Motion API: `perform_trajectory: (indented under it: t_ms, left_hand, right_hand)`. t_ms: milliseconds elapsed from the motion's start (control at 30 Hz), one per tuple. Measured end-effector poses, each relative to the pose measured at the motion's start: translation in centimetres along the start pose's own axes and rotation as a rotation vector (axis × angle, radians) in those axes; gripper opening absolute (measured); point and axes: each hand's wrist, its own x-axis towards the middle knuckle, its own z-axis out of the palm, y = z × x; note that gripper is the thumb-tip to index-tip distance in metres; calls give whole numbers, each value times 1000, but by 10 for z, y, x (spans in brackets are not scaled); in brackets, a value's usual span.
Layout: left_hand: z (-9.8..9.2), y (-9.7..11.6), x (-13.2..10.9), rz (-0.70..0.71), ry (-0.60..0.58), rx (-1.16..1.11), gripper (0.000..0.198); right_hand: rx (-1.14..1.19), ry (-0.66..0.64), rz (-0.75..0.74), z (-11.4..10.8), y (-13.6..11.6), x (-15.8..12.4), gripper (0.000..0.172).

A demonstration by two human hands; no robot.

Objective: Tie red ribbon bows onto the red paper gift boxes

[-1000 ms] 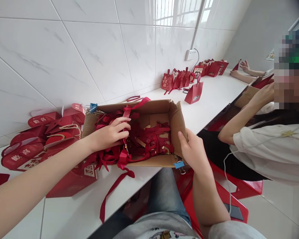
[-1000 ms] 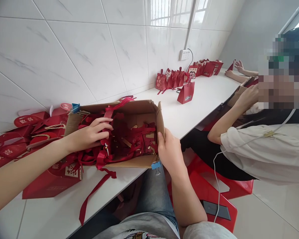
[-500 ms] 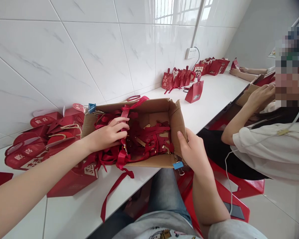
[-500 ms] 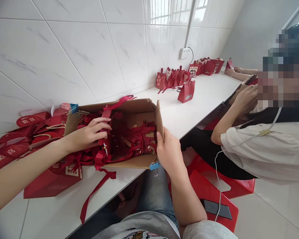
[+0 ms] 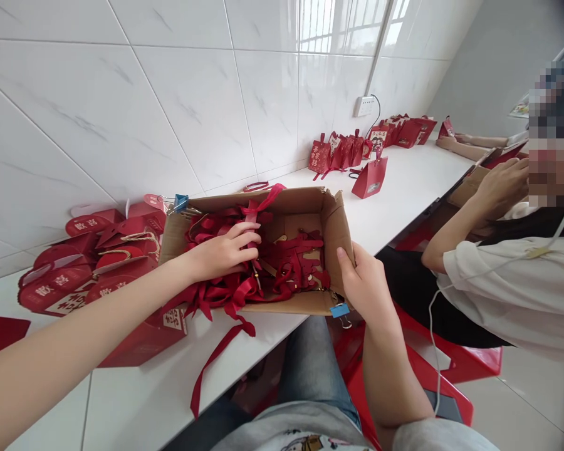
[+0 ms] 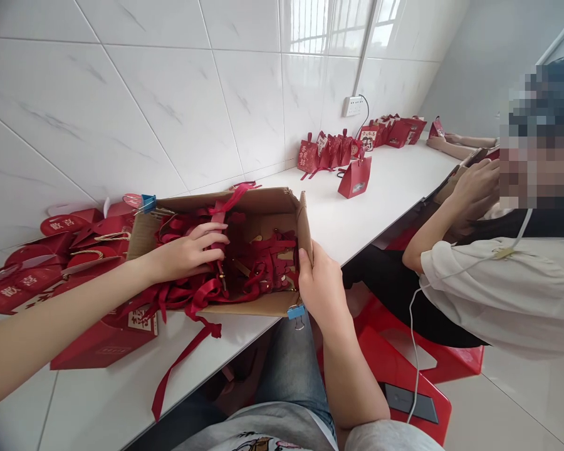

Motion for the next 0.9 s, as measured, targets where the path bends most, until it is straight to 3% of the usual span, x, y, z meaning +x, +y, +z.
perform_trajectory:
  t_ms: [200, 300, 367, 467, 533, 567, 633, 700, 800, 900]
  left_hand:
    - [33, 7, 56, -43, -230, -17, 65]
    - [26, -4, 82, -100, -341, -43, 78]
    - [8, -12, 88, -164, -296, -32, 78]
    - [-32, -7, 75, -313, -59, 8, 40]
    - [-60, 14, 52, -487, 140, -16, 20]
    - [-71, 29, 38, -593, 198, -51, 25]
    - [-81, 62, 7, -734, 124, -180, 42]
    - [-74, 90, -21, -809, -97, -316, 43]
    - [-34, 112, -47, -895, -374, -370, 26]
    - [13, 115, -55, -998, -439, -369, 37]
  right_hand:
    - [-90, -32, 62, 19, 9, 33, 30]
    - [-133, -73, 88, 28, 14, 55, 27]
    - [-127, -96, 94, 32, 18, 68, 25]
    - [-92, -141, 173, 38, 25, 83, 24]
    - [-68, -165, 226, 41, 30, 90, 23]
    - [-58, -175, 244, 43, 32, 92, 23]
    - [-40, -190, 266, 47, 36, 95, 24]
    - [-17, -202, 291, 50, 38, 96, 25]
    - [12, -219, 328, 52, 38, 99, 27]
    - [35, -232, 356, 52, 36, 102, 27]
